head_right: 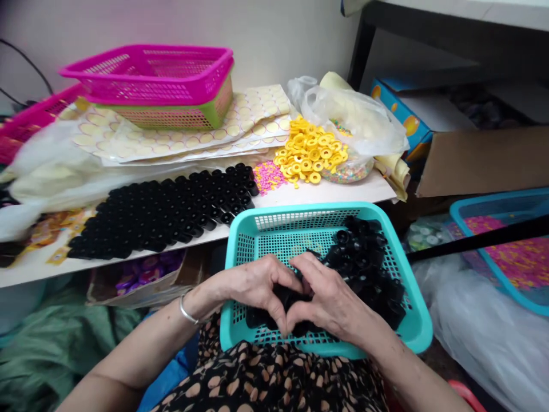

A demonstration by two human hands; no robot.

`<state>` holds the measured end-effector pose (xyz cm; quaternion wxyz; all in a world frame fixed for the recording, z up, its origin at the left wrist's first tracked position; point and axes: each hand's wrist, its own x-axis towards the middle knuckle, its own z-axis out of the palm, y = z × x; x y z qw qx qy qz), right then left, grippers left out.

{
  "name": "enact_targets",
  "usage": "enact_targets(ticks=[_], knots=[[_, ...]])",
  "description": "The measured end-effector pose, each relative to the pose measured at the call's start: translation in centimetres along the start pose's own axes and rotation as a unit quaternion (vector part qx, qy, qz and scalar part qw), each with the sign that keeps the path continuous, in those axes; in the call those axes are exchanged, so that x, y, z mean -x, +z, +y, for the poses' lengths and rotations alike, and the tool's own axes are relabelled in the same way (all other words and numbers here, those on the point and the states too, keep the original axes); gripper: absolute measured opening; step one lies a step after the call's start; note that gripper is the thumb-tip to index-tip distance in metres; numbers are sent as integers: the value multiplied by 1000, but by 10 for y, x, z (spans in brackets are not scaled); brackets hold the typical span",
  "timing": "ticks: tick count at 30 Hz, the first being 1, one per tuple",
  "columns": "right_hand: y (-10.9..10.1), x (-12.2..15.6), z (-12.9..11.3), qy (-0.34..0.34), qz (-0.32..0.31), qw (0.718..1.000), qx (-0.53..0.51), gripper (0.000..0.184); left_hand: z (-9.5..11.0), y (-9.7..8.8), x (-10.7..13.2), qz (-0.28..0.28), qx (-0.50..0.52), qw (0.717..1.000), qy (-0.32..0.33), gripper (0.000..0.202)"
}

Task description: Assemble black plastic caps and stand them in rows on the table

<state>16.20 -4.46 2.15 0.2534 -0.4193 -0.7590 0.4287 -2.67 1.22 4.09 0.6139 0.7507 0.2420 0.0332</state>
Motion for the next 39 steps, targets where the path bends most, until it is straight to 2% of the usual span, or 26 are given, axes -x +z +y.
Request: enact_targets(ticks=[2,3,5,7,9,11,13,14,16,20,23,25,28,30,32,34,35,36,37,39], knots=[[4,-5,-4,5,3,1000,-20,66,4,-3,12,2,17,1000,22,35],[6,-7,-5,5,18,999,-29,68,6,-5,20,23,23,999,36,36],[7,-9,-2,8,66,997,-47,60,9,-8,40,111,31,991,73,36],[5,-9,6,19,114,992,-48,46,4,-9,61,255,23,961,100,37],[-1,-8,20,43,157,986,-31,35,-11,-10,81,428,5,899,96,39],[-9,-4,35,71,191,979,2,31,-35,-12,93,582,-14,811,51,41],[-18,3,48,98,210,972,47,29,-61,-15,95,678,-33,734,-8,40],[-23,6,54,109,214,968,72,28,-73,-17,94,705,-45,707,-36,40],[-31,13,61,125,212,962,119,25,-90,-21,85,731,-79,673,-78,38],[-39,18,60,137,176,962,155,19,-102,-31,64,747,-151,635,-125,37],[-34,9,46,120,119,960,222,11,-107,-36,51,749,-146,627,-158,38],[-26,-4,36,112,40,943,311,12,-110,-37,44,758,-80,627,-160,46],[-12,-32,28,107,-66,904,408,14,-113,-35,38,761,52,635,-123,57],[-5,-50,30,98,-94,899,417,14,-109,-31,38,765,88,631,-99,56],[-4,-63,36,89,-110,903,405,14,-96,-25,44,781,61,616,-77,47],[-7,-67,40,81,-118,909,392,13,-74,-16,51,789,-17,611,-52,32],[-11,-66,41,77,-119,910,390,14,-62,-10,54,775,-68,627,-36,24],[-14,-62,42,71,-108,916,380,17,-50,-5,57,739,-119,663,-19,16],[-18,-57,42,70,-81,931,349,22,-39,1,58,675,-166,718,-5,9],[-24,-43,41,96,9,974,203,31,-25,14,56,471,-239,849,3,6]])
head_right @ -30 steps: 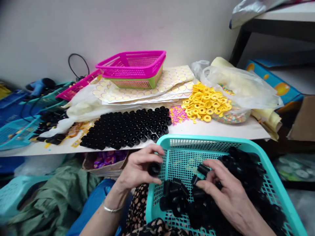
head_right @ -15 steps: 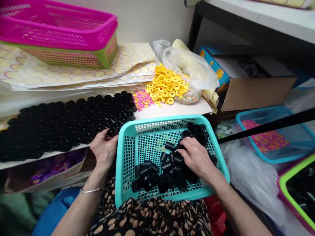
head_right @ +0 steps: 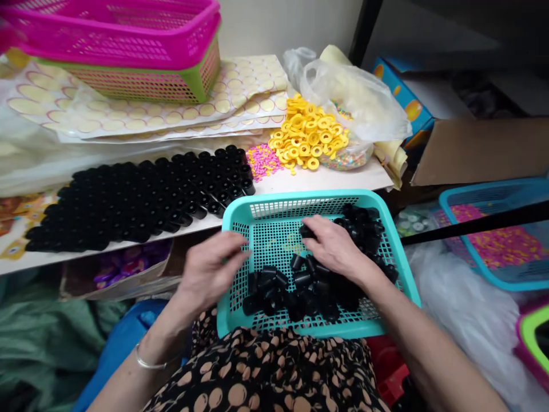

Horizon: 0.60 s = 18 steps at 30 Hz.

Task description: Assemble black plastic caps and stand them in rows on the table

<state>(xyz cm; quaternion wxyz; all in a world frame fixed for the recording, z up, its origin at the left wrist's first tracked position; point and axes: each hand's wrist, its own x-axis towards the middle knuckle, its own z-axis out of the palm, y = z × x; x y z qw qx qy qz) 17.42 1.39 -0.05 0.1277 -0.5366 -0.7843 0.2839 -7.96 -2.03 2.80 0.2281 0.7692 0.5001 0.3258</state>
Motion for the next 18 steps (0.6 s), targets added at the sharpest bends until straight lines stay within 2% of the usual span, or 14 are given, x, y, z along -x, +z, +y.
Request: enact_targets(ticks=[1,2,3,4,6,8,11,13,14,16,18], knots=[[-2,8,1,37,34,992,-114,35,5,4,4,-122,-19,992,32,7],[-3,17,2,78,58,968,-232,39,6,11,8,-217,-48,974,50,8],[-3,26,1,112,69,932,-338,41,5,18,12,-279,-86,955,58,8],[-2,34,0,137,68,896,-418,43,3,26,16,-313,-128,939,60,9],[1,48,-3,161,54,827,-537,40,-3,40,21,-331,-191,922,54,13],[6,57,-8,174,40,761,-623,34,-5,45,19,-337,-208,918,41,13],[14,63,-13,180,46,683,-706,31,4,39,7,-323,-149,935,-14,4],[18,64,-16,170,63,657,-732,30,16,32,-3,-313,-26,946,-80,3],[20,64,-17,164,68,652,-737,28,22,29,-6,-310,54,942,-118,6],[22,64,-20,153,74,653,-738,27,32,27,-10,-305,210,910,-186,13],[24,65,-24,142,79,666,-728,28,37,30,-11,-289,306,878,-229,17]])
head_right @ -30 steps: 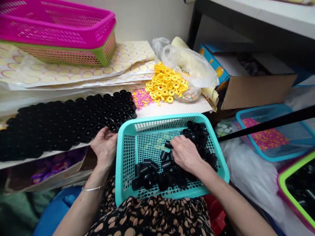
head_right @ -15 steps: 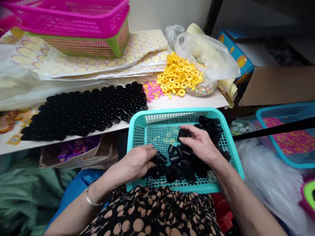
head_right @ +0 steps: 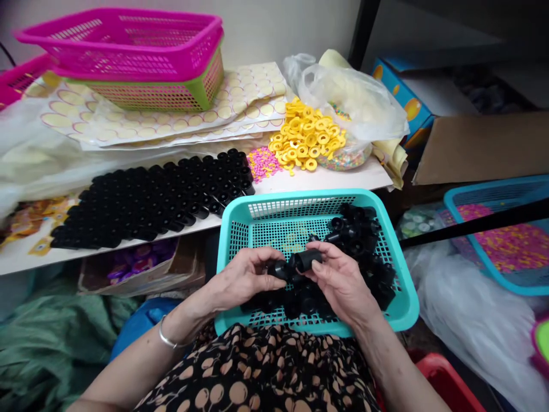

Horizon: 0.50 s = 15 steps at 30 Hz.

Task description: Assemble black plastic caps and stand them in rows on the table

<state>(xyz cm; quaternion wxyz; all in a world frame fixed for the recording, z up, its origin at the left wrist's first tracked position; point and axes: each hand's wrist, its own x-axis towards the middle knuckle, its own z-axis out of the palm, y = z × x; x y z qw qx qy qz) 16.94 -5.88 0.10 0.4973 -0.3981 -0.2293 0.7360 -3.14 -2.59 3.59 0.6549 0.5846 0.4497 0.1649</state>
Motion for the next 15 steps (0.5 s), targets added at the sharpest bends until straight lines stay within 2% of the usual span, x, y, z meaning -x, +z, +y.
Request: enact_targets(ticks=[2,4,10,15], knots=[[2,2,2,-22,2,999,24,30,-1,4,-2,14,45,999,8,17],[2,4,3,-44,6,998,52,31,-3,6,-4,34,46,998,23,16],[-2,5,6,-81,-15,984,160,32,2,1,-4,34,-60,995,68,11],[-2,4,5,-130,5,973,189,31,10,-2,-2,26,-99,994,43,11]])
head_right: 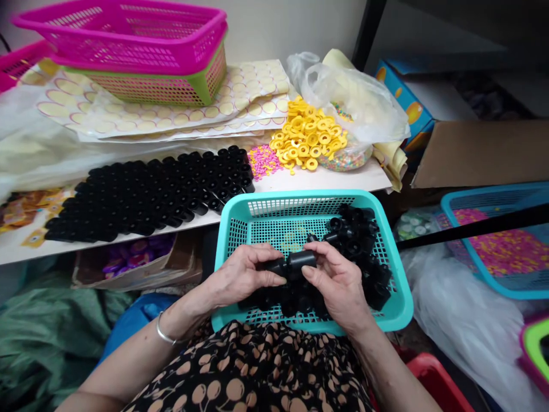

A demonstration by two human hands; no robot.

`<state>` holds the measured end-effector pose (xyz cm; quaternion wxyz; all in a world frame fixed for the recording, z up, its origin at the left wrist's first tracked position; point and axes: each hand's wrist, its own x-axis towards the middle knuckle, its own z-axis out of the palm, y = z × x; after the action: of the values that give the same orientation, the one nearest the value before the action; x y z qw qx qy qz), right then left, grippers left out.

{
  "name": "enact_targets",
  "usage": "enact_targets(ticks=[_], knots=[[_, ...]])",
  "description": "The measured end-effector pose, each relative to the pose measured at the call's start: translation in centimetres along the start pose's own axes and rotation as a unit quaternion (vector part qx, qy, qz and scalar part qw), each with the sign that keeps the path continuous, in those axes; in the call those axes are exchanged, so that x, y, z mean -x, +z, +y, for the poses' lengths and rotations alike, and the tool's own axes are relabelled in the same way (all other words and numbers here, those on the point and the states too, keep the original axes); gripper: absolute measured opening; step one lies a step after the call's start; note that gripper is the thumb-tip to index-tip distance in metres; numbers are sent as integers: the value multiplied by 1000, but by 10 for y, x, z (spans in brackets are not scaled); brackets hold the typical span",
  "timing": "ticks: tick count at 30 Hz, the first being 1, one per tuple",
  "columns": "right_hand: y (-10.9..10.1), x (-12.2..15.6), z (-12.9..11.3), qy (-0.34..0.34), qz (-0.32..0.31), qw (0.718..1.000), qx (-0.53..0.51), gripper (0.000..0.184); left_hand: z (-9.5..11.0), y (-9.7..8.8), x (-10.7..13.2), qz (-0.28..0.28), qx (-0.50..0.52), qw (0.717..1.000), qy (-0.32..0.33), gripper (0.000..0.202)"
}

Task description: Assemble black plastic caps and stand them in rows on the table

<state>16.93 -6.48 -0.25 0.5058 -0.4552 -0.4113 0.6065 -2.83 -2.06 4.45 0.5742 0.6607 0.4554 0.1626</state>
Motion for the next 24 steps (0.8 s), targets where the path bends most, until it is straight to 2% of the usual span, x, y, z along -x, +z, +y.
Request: enact_targets(ticks=[5,8,11,15,17,19,21,23,24], knots=[[5,0,-4,10,-13,1000,26,29,-4,3,-2,-9,25,1000,2,12],[11,0,-8,11,-18,1000,22,28,-12,9,-5,34,66,997,-6,24],[16,-1,-4,23,22,999,0,31,-14,12,-4,115,93,989,-7,35],[20,-3,18,62,113,992,7,41,-4,18,5,105,64,992,31,31],[23,-2,27,70,129,987,63,49,-1,22,9,131,28,990,49,30],[26,3,28,62,82,987,127,57,-2,25,11,198,-27,977,69,27],[27,8,22,47,-18,981,186,62,-5,21,14,252,-68,961,94,24],[27,8,12,32,-106,962,249,62,-11,10,20,298,-79,944,121,23],[26,5,7,24,-126,949,288,61,-15,2,24,330,-74,933,125,23]])
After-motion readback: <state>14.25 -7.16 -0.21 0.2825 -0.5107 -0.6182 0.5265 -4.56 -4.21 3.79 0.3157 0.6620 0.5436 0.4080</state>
